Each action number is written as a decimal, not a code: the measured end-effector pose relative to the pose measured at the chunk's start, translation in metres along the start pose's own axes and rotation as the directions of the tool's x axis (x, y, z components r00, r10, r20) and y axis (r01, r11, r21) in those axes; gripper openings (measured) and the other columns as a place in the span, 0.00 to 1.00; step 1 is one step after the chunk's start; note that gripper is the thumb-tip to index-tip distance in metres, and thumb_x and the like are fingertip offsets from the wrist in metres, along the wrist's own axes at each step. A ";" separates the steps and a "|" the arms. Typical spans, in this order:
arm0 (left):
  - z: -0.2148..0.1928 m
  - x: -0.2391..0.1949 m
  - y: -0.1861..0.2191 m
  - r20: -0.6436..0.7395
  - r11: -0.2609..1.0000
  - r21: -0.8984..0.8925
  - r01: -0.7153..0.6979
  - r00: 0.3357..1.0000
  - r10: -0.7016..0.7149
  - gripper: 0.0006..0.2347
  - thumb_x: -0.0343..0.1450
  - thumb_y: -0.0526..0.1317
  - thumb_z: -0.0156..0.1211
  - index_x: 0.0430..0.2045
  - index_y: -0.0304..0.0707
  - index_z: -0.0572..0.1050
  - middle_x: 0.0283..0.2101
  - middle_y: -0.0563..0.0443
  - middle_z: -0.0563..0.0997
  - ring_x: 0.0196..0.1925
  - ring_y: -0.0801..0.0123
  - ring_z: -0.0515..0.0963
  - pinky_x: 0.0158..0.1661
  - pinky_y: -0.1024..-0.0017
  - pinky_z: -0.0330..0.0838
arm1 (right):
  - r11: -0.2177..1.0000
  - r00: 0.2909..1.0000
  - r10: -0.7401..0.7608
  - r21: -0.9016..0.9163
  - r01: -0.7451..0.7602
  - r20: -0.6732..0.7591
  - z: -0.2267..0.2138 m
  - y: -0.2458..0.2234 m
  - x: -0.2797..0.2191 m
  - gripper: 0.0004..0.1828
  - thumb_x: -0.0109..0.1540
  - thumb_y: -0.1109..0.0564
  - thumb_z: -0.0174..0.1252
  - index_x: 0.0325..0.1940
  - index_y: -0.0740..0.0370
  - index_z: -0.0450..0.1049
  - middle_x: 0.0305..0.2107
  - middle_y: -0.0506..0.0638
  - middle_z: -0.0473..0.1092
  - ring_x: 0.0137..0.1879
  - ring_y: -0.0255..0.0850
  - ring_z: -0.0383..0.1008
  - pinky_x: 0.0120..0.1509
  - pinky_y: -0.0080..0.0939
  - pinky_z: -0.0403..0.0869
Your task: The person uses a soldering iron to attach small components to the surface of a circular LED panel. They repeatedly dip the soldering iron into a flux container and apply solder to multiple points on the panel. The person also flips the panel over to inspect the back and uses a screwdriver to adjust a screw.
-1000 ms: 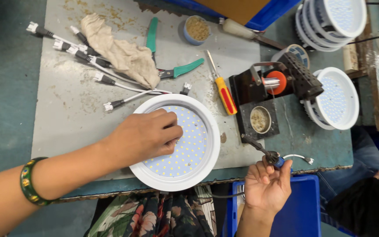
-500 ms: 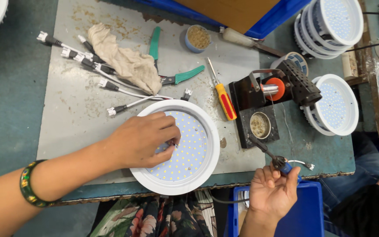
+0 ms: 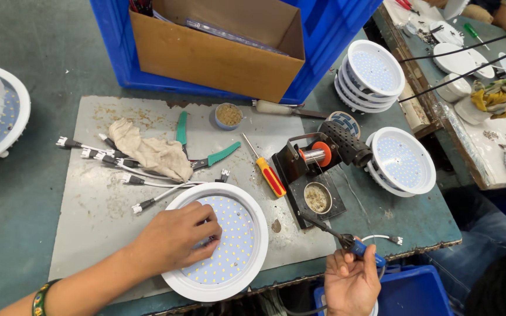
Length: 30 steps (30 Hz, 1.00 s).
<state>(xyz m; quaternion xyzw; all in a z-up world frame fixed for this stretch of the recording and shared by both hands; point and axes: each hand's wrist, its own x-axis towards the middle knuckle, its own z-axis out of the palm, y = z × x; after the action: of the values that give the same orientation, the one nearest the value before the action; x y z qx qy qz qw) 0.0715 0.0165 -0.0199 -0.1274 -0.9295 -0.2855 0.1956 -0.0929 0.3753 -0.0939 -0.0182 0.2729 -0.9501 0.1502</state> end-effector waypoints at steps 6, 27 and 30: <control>0.002 -0.002 -0.004 -0.007 0.999 -0.037 -0.026 1.000 0.026 0.07 0.63 0.41 0.68 0.27 0.41 0.76 0.34 0.52 0.76 0.38 0.60 0.79 0.33 0.62 0.74 | 1.000 1.000 0.012 0.005 -0.012 0.008 -0.002 0.002 0.000 0.23 0.77 0.47 0.45 0.52 0.72 0.75 0.29 0.53 0.68 0.29 0.37 0.61 0.36 0.36 0.61; 0.006 -0.003 0.009 -0.099 0.986 0.048 0.162 0.983 -0.157 0.06 0.63 0.41 0.66 0.24 0.42 0.76 0.29 0.53 0.76 0.33 0.63 0.78 0.29 0.64 0.75 | 0.999 0.994 -0.041 -0.029 0.038 -0.101 -0.005 -0.005 0.000 0.23 0.77 0.45 0.48 0.50 0.70 0.75 0.27 0.52 0.67 0.28 0.37 0.60 0.35 0.36 0.61; 0.007 -0.004 0.012 -0.132 0.981 0.076 0.176 0.977 -0.165 0.06 0.63 0.40 0.66 0.22 0.42 0.76 0.28 0.54 0.75 0.31 0.64 0.78 0.28 0.65 0.74 | 0.999 0.996 -0.039 -0.023 0.037 -0.086 -0.005 -0.005 0.000 0.23 0.77 0.46 0.48 0.50 0.71 0.75 0.28 0.52 0.67 0.29 0.37 0.60 0.35 0.35 0.61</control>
<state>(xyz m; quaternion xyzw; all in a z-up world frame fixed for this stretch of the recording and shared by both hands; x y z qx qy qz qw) 0.0768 0.0299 -0.0213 -0.0204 -0.9345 -0.2677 0.2338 -0.0951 0.3817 -0.0961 0.0160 0.2888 -0.9497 0.1198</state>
